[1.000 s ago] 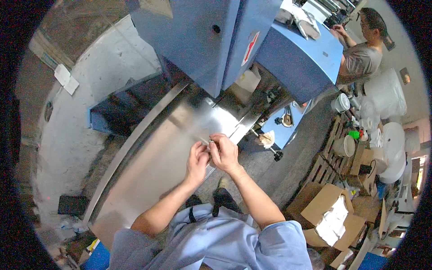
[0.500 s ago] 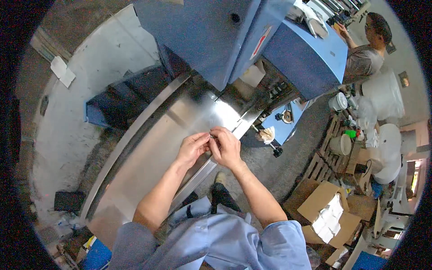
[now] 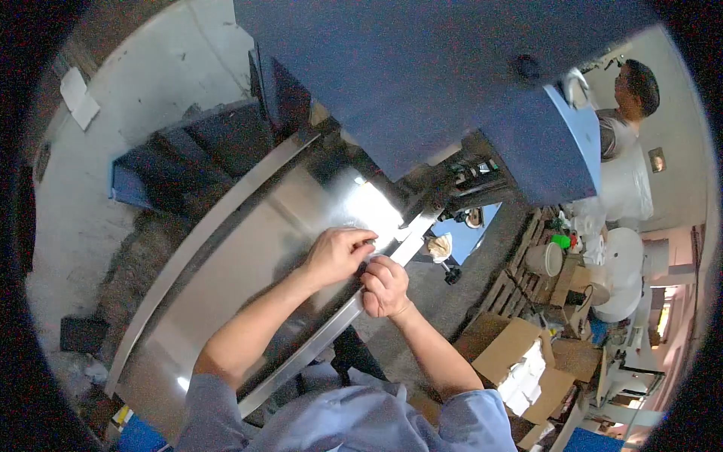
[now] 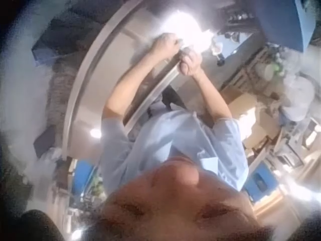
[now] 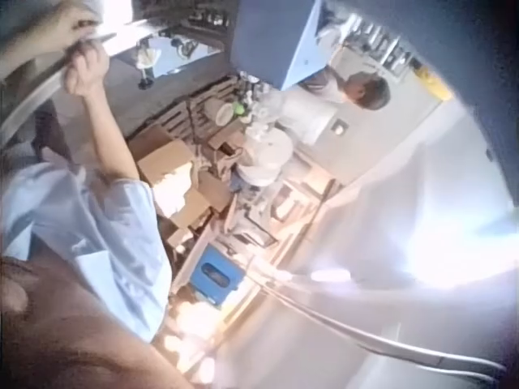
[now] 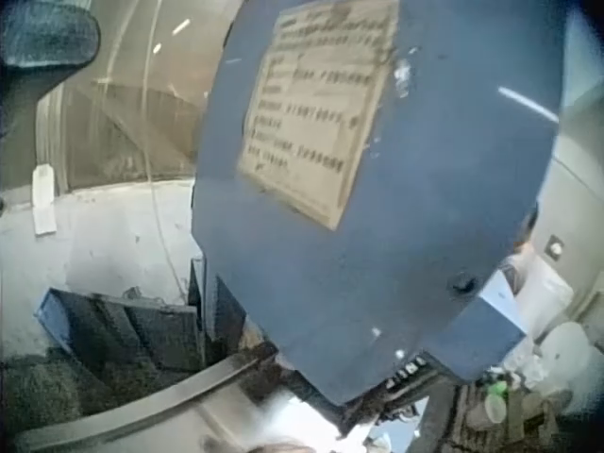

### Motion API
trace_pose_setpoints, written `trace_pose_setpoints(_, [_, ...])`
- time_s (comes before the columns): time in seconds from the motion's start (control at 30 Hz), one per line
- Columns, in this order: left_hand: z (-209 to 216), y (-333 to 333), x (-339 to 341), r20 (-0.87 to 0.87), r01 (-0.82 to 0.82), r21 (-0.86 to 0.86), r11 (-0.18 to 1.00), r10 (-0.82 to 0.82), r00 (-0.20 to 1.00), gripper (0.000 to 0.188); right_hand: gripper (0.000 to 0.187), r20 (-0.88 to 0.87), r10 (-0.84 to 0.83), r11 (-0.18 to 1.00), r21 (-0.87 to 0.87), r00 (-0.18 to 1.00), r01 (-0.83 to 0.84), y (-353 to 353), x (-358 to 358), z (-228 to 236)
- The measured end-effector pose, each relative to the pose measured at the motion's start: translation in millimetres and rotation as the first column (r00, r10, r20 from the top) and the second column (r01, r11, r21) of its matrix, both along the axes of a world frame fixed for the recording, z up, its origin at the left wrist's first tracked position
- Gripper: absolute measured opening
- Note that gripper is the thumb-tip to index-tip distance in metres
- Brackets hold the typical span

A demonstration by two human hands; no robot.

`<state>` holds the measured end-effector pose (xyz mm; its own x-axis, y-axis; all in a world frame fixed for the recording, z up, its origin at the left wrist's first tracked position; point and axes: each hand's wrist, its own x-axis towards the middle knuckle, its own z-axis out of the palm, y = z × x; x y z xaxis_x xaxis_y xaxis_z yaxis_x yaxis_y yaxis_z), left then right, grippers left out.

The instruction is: Clean and inspect a stainless steel machine tray component in a maintenance area.

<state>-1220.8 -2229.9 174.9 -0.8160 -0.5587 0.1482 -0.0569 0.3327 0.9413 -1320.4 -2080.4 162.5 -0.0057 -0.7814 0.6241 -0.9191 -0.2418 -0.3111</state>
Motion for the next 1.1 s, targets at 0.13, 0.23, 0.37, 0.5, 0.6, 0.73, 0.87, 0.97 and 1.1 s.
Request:
trace_pose_setpoints(0.13, [-7, 4, -11, 0.030, 0.054, -0.045, 0.998, -0.053, 0.998, 0.017, 0.029, -0.038, -0.038, 0.999, -0.019, 0.999, 0.037, 2, -2, -4])
trace_pose_setpoints(0.23, [-19, -2, -20, -0.080, 0.110, -0.182, 0.977, -0.126, 0.989, 0.017, 0.029, -0.042, -0.048, 0.999, -0.014, 0.998, 0.048, 1, -2, -8])
trace_pose_setpoints(0.37, [-29, -10, -40, -0.091, 0.244, -0.321, 0.915, -0.286, 0.954, 0.015, 0.029, -0.033, -0.053, 0.998, 0.015, 0.998, 0.053, 2, -2, -7])
trace_pose_setpoints(0.5, [-33, -14, -56, -0.228, 0.200, -0.422, 0.884, -0.317, 0.920, 0.005, 0.033, -0.039, -0.059, 0.998, 0.001, 0.997, 0.059, 1, -1, -7])
trace_pose_setpoints(0.6, [-36, -15, -62, -0.152, 0.252, -0.437, 0.864, -0.347, 0.926, 0.004, 0.039, -0.037, -0.072, 0.997, -0.001, 0.997, 0.072, 3, -1, -10])
trace_pose_setpoints(0.73, [-39, -14, -67, -0.109, 0.293, -0.394, 0.871, -0.361, 0.926, 0.013, 0.036, -0.038, -0.072, 0.997, -0.007, 0.997, 0.072, 2, -1, -11])
trace_pose_setpoints(0.87, [-37, -12, -69, -0.104, 0.278, -0.371, 0.886, -0.337, 0.936, 0.015, 0.038, -0.031, -0.070, 0.998, -0.003, 0.997, 0.070, 3, -1, -12])
trace_pose_setpoints(0.97, [-37, -11, -70, -0.134, 0.252, -0.396, 0.883, -0.327, 0.935, 0.014, 0.040, -0.026, -0.069, 0.998, -0.003, 0.997, 0.069, 2, -1, -11])
trace_pose_setpoints(1.1, [-38, -10, -73, -0.120, 0.252, -0.450, 0.857, -0.338, 0.934, 0.012, 0.040, -0.023, -0.073, 0.997, -0.003, 0.997, 0.073, 3, 0, -12])
